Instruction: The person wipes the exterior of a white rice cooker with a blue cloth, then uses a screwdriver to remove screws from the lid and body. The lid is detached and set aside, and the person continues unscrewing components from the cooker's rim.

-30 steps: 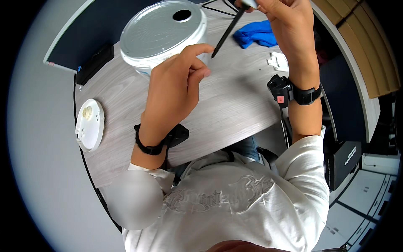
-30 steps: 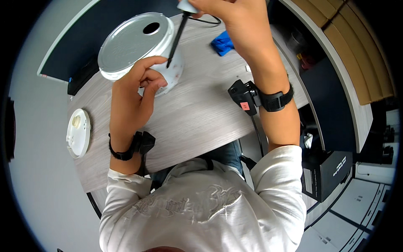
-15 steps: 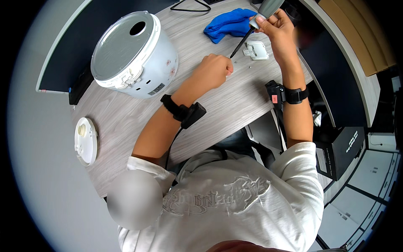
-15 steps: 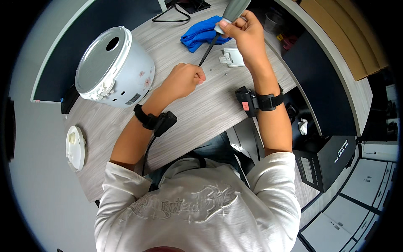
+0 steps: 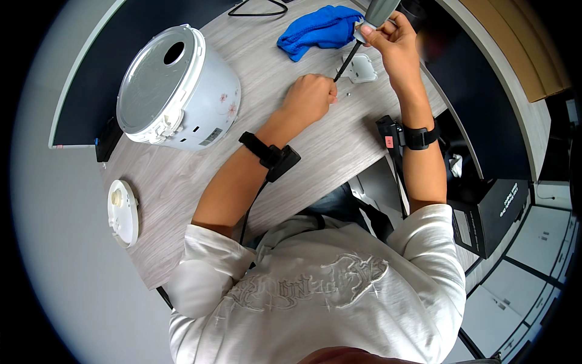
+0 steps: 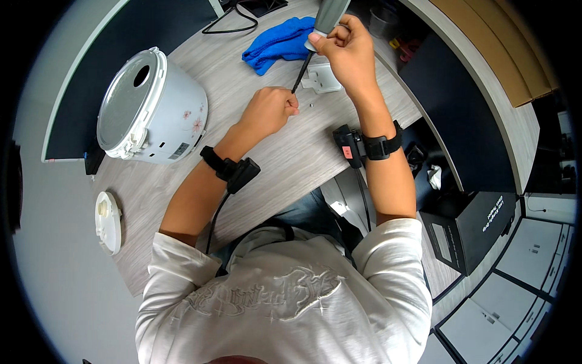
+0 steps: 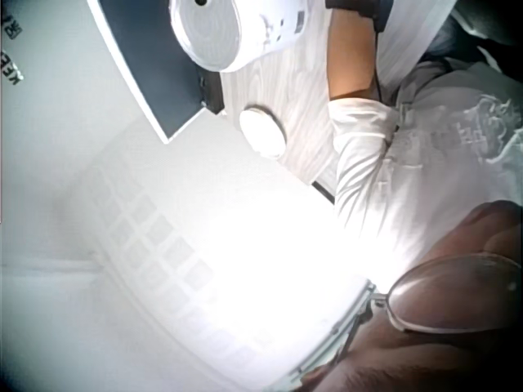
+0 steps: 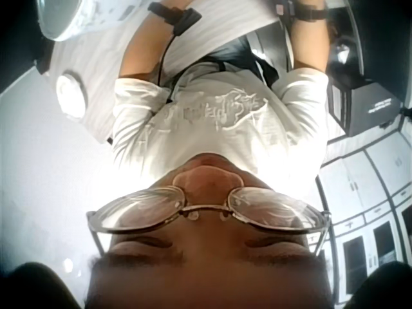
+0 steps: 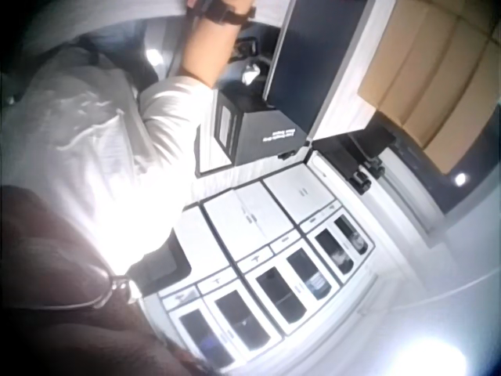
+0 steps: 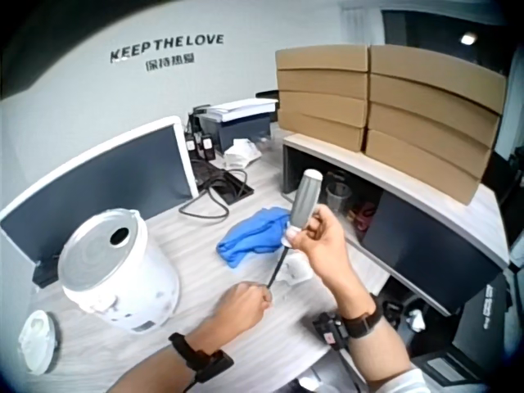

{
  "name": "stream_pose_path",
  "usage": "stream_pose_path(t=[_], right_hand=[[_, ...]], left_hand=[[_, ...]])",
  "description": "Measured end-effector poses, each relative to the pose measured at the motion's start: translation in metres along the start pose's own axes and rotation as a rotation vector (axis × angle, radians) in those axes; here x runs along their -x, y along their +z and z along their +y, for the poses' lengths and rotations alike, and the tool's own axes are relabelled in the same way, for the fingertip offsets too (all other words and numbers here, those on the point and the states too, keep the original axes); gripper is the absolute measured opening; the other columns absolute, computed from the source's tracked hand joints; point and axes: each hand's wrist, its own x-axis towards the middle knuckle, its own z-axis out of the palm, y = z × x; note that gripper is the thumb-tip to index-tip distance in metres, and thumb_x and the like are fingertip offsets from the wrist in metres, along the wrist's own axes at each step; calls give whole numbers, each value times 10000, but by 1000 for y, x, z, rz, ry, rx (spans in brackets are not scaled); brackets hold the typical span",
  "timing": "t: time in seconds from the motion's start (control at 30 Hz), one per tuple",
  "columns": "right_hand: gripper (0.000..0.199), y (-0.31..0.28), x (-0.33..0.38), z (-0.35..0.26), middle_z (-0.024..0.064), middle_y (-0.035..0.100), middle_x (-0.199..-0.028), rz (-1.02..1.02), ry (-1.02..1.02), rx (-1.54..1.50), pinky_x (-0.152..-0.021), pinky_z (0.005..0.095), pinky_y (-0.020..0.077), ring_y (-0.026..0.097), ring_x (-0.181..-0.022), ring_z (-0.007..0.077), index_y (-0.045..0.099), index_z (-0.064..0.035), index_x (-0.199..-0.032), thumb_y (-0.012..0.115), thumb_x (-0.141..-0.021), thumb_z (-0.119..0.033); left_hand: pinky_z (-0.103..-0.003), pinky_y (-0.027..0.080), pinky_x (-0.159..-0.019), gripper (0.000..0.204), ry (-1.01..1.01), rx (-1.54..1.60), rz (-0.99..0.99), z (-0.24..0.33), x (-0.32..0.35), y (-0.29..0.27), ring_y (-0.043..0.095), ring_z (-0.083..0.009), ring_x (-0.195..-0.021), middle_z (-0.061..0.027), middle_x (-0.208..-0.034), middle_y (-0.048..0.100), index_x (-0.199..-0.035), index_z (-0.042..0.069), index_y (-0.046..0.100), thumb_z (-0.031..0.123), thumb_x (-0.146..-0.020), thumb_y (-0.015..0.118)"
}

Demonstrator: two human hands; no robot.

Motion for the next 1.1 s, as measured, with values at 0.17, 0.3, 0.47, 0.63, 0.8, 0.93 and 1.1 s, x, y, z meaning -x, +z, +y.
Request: stream_pose_path(t=[0.17, 0.3, 0.47, 0.63, 0.8, 0.93, 1.1], right_hand=[[401, -2, -1, 0, 65, 683, -831, 1, -2, 36, -683, 232, 536, 652, -741, 100, 558, 52, -1179, 777, -850, -18], [377, 4, -4, 2, 79, 708, -881, -3, -17, -24, -711, 246, 552, 674, -788, 120, 566, 41, -1165, 772, -856, -21], [330, 38, -8, -13, 93, 731, -939, -75, -85, -68, -762, 269, 566, 689, -879, 142, 581, 22, -1145, 754, -866, -16], [348, 101, 11, -59, 67, 728, -908, -311, -120, -75, -705, 245, 523, 649, -786, 105, 601, -11, -1108, 791, -817, -41], [361, 183, 44, -80, 26, 710, -861, -559, -219, -119, -640, 240, 473, 615, -729, 76, 591, -38, -1089, 789, -787, -22], [377, 230, 61, -103, 49, 670, -787, -668, -160, 51, -617, 262, 459, 617, -702, 118, 559, -30, -1075, 798, -783, -44], [398, 256, 73, -92, 59, 630, -769, -700, -141, 33, -580, 290, 436, 578, -624, 156, 535, -24, -1093, 795, -792, -50]], left_hand=[[-441, 552, -785, 121, -4, 71, 42, -7, 3, 6, 701, -338, -877, -142, -939, 730, -919, 50, 759, 141, -839, 759], [-396, 530, -707, 218, 23, 108, 71, -10, 12, 0, 668, -295, -747, -127, -856, 706, -1006, 30, 742, 123, -812, 779], [-354, 511, -683, 337, 99, 192, 83, -19, 63, -41, 643, -258, -714, -106, -831, 686, -1113, 31, 707, 125, -801, 790], [-354, 510, -728, 334, 176, 306, 55, -16, 145, -106, 650, -248, -782, -96, -896, 688, -1113, 59, 708, 132, -799, 795], [-301, 498, -698, 239, 82, 315, 339, -22, 205, -147, 635, -192, -723, -68, -841, 709, -1009, 61, 741, 74, -777, 793], [-265, 481, -667, 171, 35, 256, 601, -43, 242, -173, 618, -145, -678, -62, -833, 723, -939, 44, 752, 28, -771, 779], [-256, 476, -704, 274, -11, 127, 912, -74, 255, -197, 633, -127, -849, -53, -977, 721, -1043, 52, 734, 12, -778, 788]])
